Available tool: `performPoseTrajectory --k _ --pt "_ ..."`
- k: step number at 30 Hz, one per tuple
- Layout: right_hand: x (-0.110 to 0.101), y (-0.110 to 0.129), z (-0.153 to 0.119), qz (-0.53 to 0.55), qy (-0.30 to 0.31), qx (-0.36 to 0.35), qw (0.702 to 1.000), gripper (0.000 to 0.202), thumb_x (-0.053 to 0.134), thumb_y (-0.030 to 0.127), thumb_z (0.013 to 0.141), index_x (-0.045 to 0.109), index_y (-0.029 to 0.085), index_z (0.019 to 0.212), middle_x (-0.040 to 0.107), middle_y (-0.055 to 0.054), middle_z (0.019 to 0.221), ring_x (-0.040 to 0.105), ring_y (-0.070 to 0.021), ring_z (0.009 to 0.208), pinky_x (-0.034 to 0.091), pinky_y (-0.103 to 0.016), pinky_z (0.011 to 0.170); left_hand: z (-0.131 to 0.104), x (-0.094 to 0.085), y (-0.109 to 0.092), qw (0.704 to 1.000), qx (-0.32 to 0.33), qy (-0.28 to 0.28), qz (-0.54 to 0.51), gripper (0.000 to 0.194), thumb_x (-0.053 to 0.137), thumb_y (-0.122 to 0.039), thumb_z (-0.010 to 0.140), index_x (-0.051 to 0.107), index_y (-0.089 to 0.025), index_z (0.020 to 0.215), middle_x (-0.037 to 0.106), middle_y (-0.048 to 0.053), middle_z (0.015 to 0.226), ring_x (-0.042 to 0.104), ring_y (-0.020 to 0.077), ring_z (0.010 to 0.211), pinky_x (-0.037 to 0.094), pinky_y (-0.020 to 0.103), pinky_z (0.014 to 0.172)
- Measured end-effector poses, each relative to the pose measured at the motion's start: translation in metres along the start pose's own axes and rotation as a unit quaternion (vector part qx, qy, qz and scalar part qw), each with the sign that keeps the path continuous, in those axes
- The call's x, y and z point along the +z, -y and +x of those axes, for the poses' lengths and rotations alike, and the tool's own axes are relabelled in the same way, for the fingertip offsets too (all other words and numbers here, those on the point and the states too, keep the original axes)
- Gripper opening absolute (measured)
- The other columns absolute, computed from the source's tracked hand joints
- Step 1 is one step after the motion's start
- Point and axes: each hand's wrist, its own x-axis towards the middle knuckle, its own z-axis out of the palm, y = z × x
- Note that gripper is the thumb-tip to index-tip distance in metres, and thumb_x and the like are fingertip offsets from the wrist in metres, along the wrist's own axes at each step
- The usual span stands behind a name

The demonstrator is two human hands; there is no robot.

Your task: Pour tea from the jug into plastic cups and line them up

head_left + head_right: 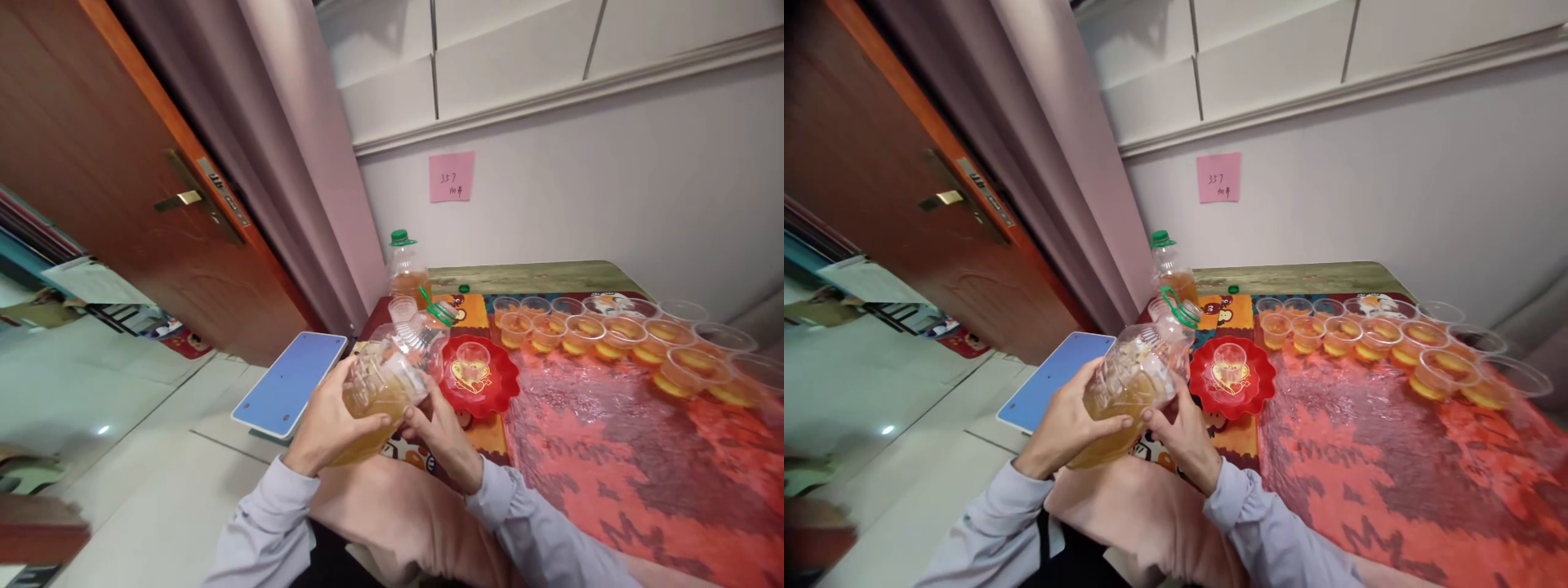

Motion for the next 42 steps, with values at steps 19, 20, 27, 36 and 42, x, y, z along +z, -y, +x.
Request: performPoseTrajectory --k 19,20,27,36,42 --pt "-0.012 -0.023 0.002 0.149 -0.044 0.006 0.988 0.068 0.077 0.062 0.089 0.055 0.023 0.141 0.077 -0.007 0.107 0.080 -0.0211 0.082 0.067 -0.031 0.066 0.025 -0.012 -0.016 0.983 -0.043 0.111 0.137 0.091 0.092 -0.037 0.056 0.060 -0.018 0.139 0.071 0.015 0.143 0.068 0.0373 0.131 0.051 0.051 0.116" --pt "-0.012 -0.024 0.002 0.154 -0.043 0.010 0.987 0.064 0.075 0.064 0.091 0.057 0.023 0.137 0.077 -0.007 0.105 0.080 -0.0210 0.081 0.067 -0.033 0.068 0.026 -0.012 -0.017 0.982 -0.049 0.115 0.144 0.092 0.092 -0.036 0.056 0.059 -0.017 0.140 0.071 0.015 0.143 0.068 0.0374 0.131 0.051 0.050 0.116" --pt "-0.011 -0.029 0.004 0.195 -0.048 0.040 0.979 0.065 0.075 0.067 0.090 0.058 0.022 0.135 0.079 -0.006 0.103 0.080 -0.0189 0.079 0.068 -0.035 0.075 0.035 -0.012 -0.028 0.974 -0.067 0.145 0.163 0.089 0.091 -0.041 0.056 0.061 -0.019 0.137 0.073 0.014 0.139 0.068 0.0389 0.129 0.054 0.049 0.110" --pt "-0.008 -0.030 0.006 0.226 -0.050 0.060 0.971 0.068 0.077 0.067 0.089 0.058 0.023 0.138 0.080 -0.008 0.111 0.081 -0.0199 0.084 0.068 -0.036 0.079 0.043 -0.014 -0.032 0.967 -0.053 0.156 0.193 0.079 0.089 -0.040 0.055 0.065 -0.021 0.128 0.076 0.012 0.131 0.071 0.0397 0.122 0.056 0.048 0.103" --pt "-0.007 -0.032 0.006 0.238 -0.055 0.061 0.968 0.070 0.077 0.066 0.089 0.057 0.022 0.140 0.080 -0.009 0.113 0.081 -0.0200 0.084 0.068 -0.035 0.078 0.046 -0.014 -0.030 0.964 -0.056 0.166 0.202 0.085 0.089 -0.042 0.055 0.063 -0.020 0.133 0.076 0.014 0.131 0.071 0.0397 0.120 0.055 0.049 0.102"
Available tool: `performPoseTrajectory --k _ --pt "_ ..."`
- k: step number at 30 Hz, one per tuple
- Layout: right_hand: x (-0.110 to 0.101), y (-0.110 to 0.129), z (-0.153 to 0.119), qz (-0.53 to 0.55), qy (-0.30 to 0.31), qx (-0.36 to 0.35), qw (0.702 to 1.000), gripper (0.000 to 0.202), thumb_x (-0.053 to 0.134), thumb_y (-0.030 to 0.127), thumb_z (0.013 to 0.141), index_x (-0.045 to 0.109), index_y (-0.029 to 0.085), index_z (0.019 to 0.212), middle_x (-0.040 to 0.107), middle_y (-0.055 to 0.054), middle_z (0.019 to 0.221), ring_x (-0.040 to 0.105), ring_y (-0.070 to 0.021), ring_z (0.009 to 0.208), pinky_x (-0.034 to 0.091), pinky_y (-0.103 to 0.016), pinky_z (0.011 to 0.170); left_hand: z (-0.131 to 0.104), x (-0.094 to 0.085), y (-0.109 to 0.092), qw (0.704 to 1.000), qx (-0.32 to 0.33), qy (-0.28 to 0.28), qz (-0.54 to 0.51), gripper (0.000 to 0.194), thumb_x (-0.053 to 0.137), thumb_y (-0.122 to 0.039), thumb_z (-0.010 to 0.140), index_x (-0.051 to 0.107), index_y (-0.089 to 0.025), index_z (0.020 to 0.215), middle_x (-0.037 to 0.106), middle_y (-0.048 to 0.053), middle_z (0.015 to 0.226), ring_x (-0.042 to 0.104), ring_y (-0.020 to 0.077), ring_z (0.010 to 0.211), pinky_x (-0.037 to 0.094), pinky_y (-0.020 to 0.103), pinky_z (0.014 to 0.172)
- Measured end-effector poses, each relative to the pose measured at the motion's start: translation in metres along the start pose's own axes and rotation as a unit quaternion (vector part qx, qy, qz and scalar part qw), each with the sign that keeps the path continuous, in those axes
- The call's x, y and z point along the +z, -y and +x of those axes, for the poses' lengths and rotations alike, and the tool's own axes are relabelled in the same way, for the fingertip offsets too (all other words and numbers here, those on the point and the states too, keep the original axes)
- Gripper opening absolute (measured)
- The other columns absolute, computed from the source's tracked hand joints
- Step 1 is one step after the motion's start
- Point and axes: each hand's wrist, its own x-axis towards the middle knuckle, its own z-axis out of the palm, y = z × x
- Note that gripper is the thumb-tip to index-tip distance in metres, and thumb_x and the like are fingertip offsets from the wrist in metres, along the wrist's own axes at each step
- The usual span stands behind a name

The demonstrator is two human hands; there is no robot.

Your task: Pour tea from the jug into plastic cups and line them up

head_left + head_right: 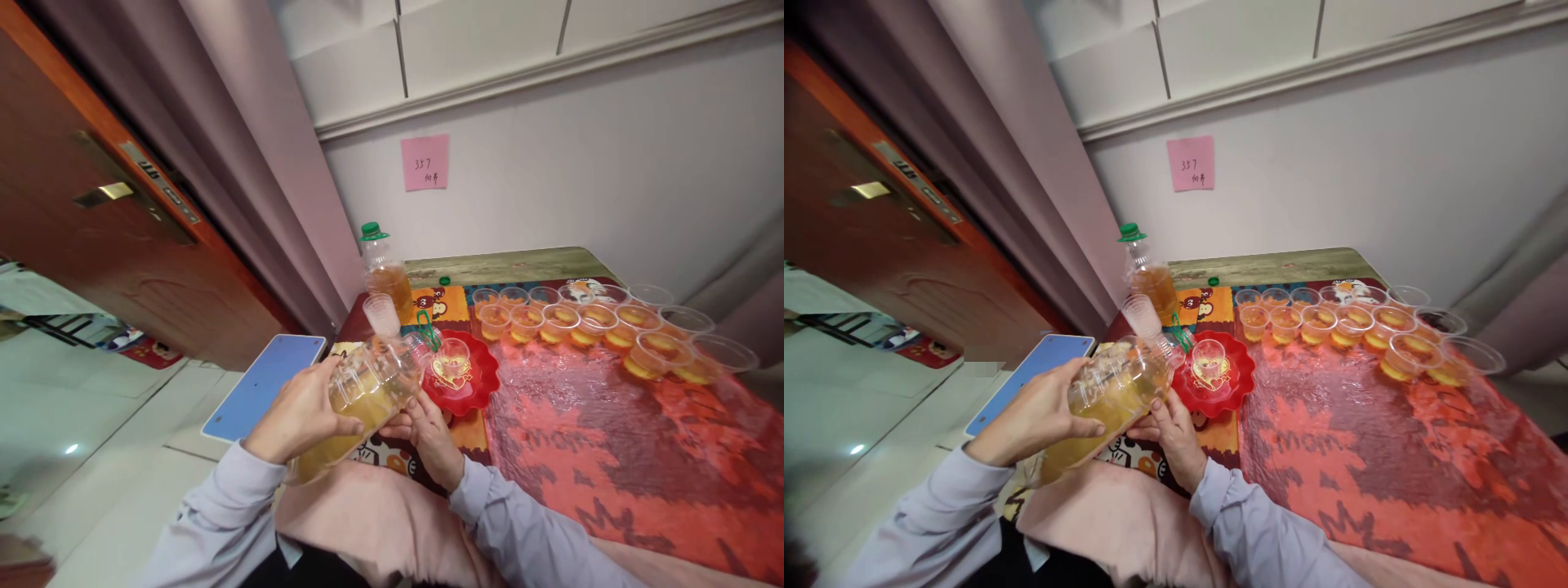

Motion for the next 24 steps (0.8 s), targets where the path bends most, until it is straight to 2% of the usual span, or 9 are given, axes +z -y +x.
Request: performPoseTrajectory --k 3,7,12,17,24 --pt "-0.0001 0.0004 -0.0002 -0.001 0.005 0.000 1.000 0.069 0.076 0.067 0.089 0.057 0.023 0.139 0.080 -0.010 0.115 0.082 -0.0204 0.086 0.068 -0.034 0.078 -0.0004 -0.0012 -0.0017 1.000 -0.002 0.002 0.008 0.083 0.088 -0.040 0.056 0.062 -0.020 0.133 0.076 0.015 0.130 0.071 0.0396 0.120 0.055 0.049 0.102" --pt "-0.0007 -0.0001 -0.0012 -0.004 0.008 0.006 1.000 0.071 0.076 0.068 0.089 0.058 0.023 0.140 0.081 -0.009 0.106 0.082 -0.0205 0.084 0.068 -0.035 0.079 -0.0010 -0.0040 -0.0040 1.000 -0.009 0.003 0.021 0.085 0.087 -0.040 0.056 0.062 -0.019 0.134 0.076 0.015 0.129 0.072 0.0396 0.118 0.055 0.049 0.102" --pt "-0.0011 -0.0022 -0.0012 -0.001 0.005 0.004 1.000 0.071 0.076 0.070 0.088 0.058 0.022 0.138 0.081 -0.009 0.104 0.081 -0.0208 0.083 0.067 -0.036 0.080 0.0003 -0.0059 -0.0043 0.999 0.021 -0.003 0.029 0.092 0.087 -0.039 0.059 0.058 -0.024 0.145 0.076 0.012 0.131 0.072 0.0370 0.119 0.054 0.046 0.101" --pt "-0.0017 -0.0017 -0.0001 -0.005 0.004 0.003 1.000 0.070 0.076 0.071 0.088 0.059 0.021 0.135 0.081 -0.010 0.104 0.081 -0.0201 0.082 0.066 -0.036 0.080 0.0028 -0.0051 -0.0045 0.999 0.029 -0.001 0.034 0.086 0.086 -0.038 0.061 0.060 -0.024 0.142 0.078 0.010 0.124 0.074 0.0358 0.112 0.055 0.044 0.096" --pt "-0.0012 -0.0030 0.0005 0.010 -0.003 -0.006 1.000 0.072 0.076 0.071 0.087 0.058 0.022 0.136 0.080 -0.010 0.105 0.081 -0.0222 0.084 0.067 -0.038 0.080 0.0042 -0.0081 -0.0076 0.998 0.043 -0.006 0.039 0.092 0.087 -0.036 0.059 0.057 -0.026 0.145 0.078 0.008 0.125 0.073 0.0369 0.116 0.056 0.043 0.094"
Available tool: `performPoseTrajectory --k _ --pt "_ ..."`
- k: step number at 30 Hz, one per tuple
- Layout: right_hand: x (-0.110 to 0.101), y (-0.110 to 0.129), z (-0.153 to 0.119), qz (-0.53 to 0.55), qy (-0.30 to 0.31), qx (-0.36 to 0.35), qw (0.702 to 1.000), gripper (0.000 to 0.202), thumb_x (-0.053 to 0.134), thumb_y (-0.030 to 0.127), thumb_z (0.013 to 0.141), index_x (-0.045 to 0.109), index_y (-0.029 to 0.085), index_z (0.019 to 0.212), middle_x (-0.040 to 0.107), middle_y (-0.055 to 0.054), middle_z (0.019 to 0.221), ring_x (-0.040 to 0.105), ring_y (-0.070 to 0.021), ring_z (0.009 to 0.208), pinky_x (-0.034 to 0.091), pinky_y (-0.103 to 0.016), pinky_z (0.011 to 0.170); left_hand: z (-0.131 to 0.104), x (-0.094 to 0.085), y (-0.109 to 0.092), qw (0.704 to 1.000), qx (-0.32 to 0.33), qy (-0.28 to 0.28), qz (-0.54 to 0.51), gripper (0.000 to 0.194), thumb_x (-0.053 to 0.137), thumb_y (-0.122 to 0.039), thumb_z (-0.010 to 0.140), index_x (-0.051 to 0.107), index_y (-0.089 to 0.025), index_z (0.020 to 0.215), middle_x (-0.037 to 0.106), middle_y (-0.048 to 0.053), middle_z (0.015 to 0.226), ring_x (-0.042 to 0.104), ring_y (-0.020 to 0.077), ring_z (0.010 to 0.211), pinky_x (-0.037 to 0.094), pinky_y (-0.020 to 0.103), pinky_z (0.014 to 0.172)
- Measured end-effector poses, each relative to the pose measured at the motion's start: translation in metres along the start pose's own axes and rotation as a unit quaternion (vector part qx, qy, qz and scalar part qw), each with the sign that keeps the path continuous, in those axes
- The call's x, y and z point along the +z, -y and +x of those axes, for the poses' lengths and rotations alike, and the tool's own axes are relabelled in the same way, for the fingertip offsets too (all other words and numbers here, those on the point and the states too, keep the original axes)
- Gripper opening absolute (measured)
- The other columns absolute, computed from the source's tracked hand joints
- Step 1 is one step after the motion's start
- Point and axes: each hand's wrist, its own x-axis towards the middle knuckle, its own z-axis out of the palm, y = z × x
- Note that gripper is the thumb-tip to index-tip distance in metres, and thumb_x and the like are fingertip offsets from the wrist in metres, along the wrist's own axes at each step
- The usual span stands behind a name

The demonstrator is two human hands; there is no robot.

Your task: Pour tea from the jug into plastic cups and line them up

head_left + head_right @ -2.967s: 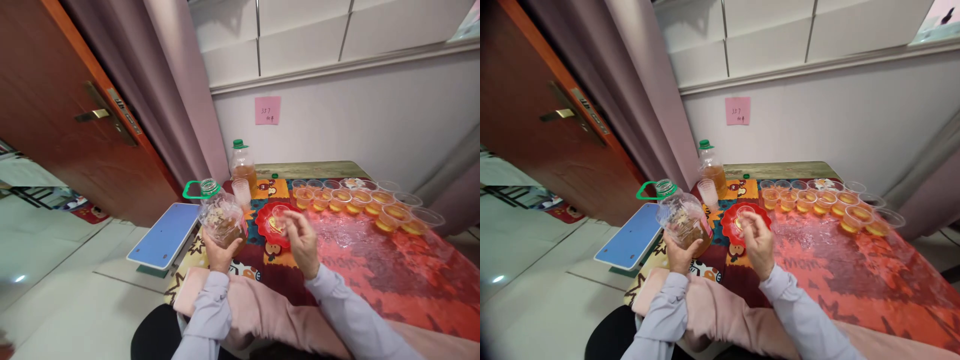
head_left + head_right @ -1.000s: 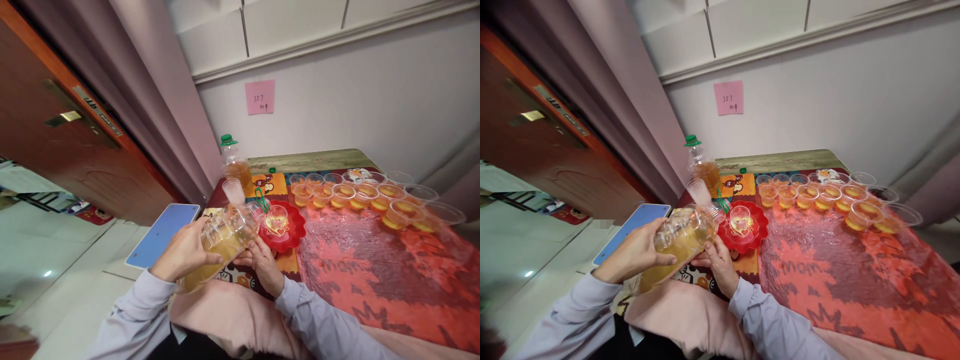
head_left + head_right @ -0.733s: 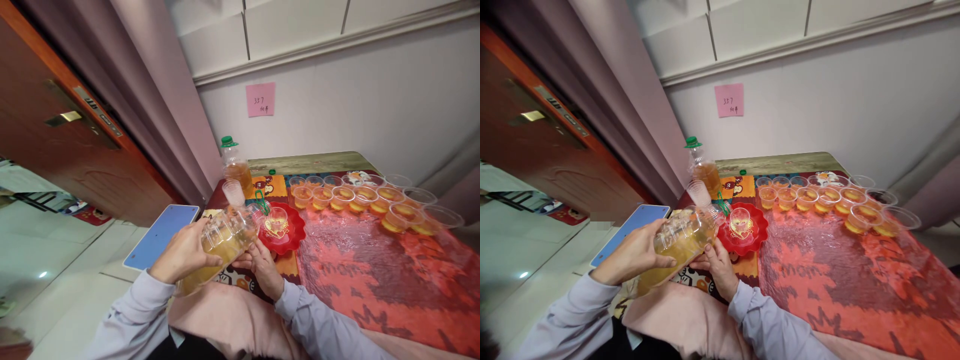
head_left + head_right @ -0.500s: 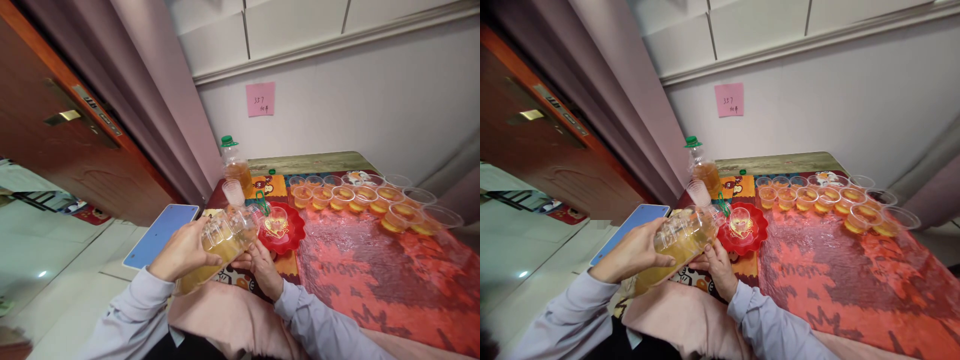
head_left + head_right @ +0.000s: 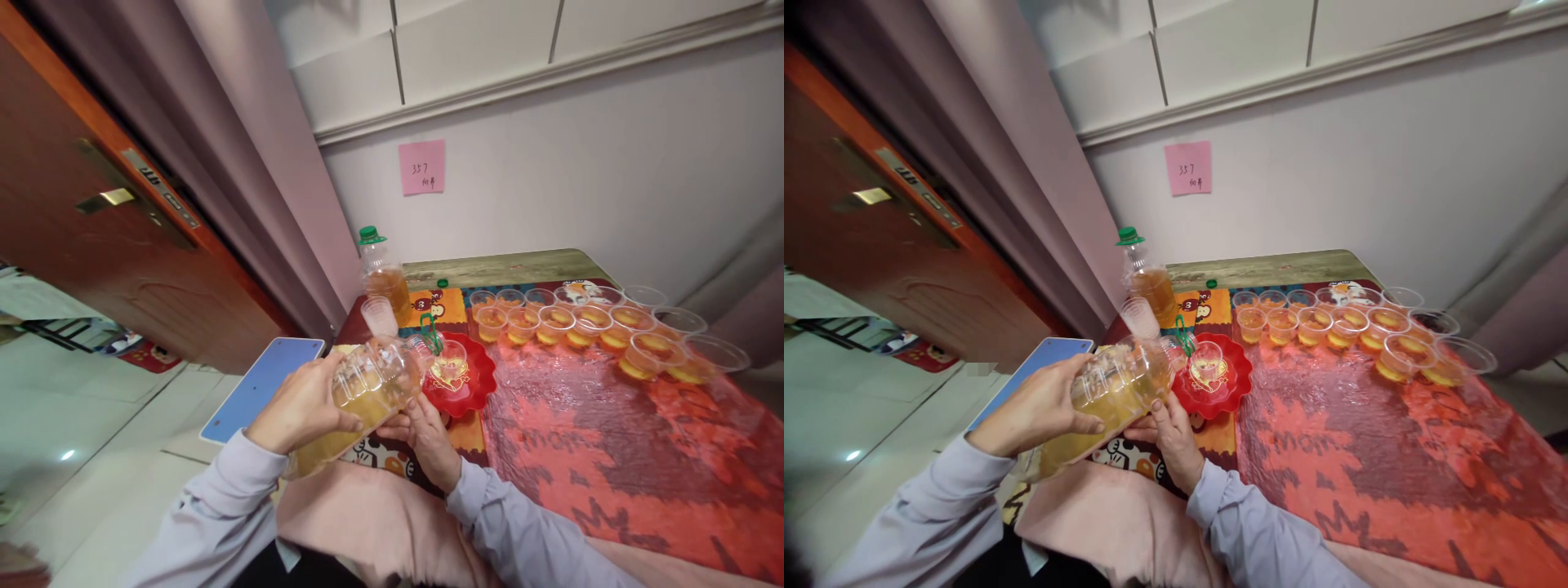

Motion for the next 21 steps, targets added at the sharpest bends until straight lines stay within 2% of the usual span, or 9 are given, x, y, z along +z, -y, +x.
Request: performPoseTrajectory --k 9,13,21 --pt "0.003 0.005 0.000 -0.002 0.006 -0.005 1.000 0.069 0.075 0.073 0.087 0.061 0.022 0.132 0.081 -0.009 0.104 0.081 -0.0206 0.082 0.067 -0.036 0.078 0.002 -0.004 -0.002 1.000 -0.004 0.010 0.003 0.094 0.088 -0.036 0.059 0.057 -0.028 0.147 0.078 0.009 0.126 0.073 0.0375 0.115 0.056 0.044 0.094" --pt "0.004 0.005 0.000 0.002 0.006 -0.011 1.000 0.070 0.075 0.073 0.087 0.061 0.023 0.133 0.080 -0.008 0.103 0.080 -0.0203 0.082 0.067 -0.037 0.079 0.004 -0.007 -0.008 1.000 -0.012 0.016 0.015 0.096 0.088 -0.038 0.058 0.056 -0.025 0.149 0.077 0.012 0.129 0.072 0.0395 0.119 0.055 0.046 0.097" --pt "0.005 0.003 0.000 0.006 -0.009 -0.015 1.000 0.072 0.073 0.076 0.086 0.060 0.020 0.131 0.080 -0.009 0.103 0.081 -0.0216 0.083 0.067 -0.037 0.077 0.007 -0.009 -0.013 1.000 -0.015 0.019 0.019 0.090 0.087 -0.037 0.057 0.061 -0.024 0.143 0.078 0.010 0.123 0.073 0.0364 0.114 0.055 0.043 0.094"
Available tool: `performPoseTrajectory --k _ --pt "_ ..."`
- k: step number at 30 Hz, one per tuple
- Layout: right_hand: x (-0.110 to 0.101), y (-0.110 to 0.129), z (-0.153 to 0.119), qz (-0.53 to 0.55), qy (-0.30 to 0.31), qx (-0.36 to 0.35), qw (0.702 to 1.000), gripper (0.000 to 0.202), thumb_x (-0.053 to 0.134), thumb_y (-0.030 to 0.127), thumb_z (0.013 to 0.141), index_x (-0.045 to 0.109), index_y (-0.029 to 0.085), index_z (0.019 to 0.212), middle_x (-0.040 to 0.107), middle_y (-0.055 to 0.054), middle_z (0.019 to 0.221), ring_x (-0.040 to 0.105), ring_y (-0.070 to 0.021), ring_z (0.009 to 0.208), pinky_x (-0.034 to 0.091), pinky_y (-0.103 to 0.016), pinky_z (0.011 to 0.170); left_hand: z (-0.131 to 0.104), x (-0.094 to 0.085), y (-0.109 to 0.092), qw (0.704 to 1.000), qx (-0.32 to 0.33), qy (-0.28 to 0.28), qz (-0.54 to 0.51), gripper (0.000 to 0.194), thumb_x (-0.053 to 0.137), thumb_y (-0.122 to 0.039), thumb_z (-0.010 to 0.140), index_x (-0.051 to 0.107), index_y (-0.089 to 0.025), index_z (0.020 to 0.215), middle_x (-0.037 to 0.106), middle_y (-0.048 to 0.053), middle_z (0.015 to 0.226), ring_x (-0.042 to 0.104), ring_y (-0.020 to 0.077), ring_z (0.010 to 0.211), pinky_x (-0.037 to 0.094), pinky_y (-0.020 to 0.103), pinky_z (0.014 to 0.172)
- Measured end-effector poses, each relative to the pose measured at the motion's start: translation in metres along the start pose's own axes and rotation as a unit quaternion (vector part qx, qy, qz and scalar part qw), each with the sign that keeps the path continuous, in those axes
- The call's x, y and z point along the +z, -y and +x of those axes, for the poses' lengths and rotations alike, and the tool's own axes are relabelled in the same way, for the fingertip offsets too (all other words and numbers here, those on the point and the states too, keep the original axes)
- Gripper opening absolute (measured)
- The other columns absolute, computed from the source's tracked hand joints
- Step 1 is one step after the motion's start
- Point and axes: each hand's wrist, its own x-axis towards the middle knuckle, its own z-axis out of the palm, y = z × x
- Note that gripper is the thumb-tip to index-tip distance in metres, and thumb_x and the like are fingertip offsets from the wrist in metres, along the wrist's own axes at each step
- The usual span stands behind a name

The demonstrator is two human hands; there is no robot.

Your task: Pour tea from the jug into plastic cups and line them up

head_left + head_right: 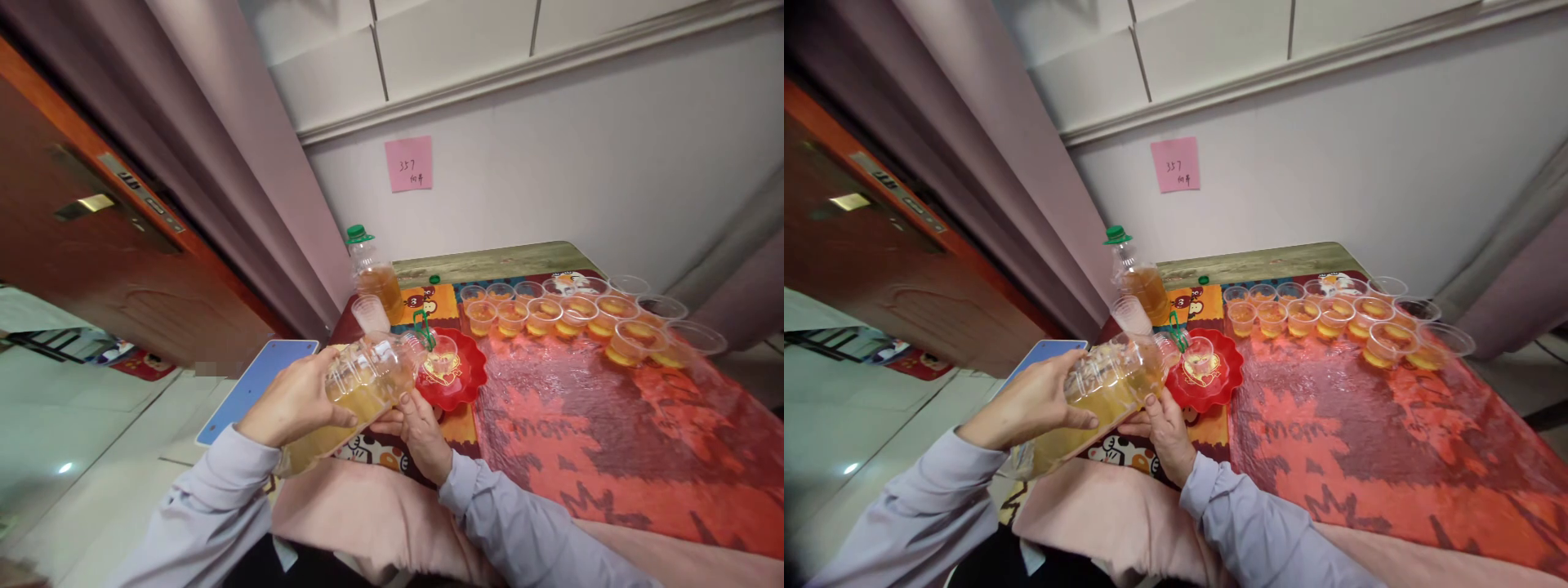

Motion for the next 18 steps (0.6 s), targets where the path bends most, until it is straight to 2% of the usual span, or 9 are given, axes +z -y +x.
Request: performPoseTrajectory --k 7,18 --pt "-0.0012 -0.0023 0.0014 -0.003 -0.007 0.000 1.000 0.071 0.073 0.078 0.085 0.060 0.023 0.128 0.080 -0.008 0.103 0.080 -0.0229 0.081 0.067 -0.041 0.077 -0.0002 -0.0051 -0.0080 1.000 -0.012 0.016 -0.003 0.085 0.086 -0.035 0.057 0.064 -0.025 0.138 0.079 0.009 0.119 0.074 0.0345 0.109 0.053 0.040 0.092" --pt "-0.0007 0.0009 0.0019 0.006 -0.004 -0.002 1.000 0.072 0.075 0.077 0.084 0.060 0.021 0.127 0.081 -0.010 0.108 0.081 -0.0214 0.083 0.067 -0.037 0.076 0.0010 -0.0058 -0.0108 1.000 -0.014 0.021 0.007 0.087 0.086 -0.034 0.058 0.062 -0.022 0.141 0.078 0.010 0.122 0.073 0.0339 0.111 0.052 0.039 0.091"
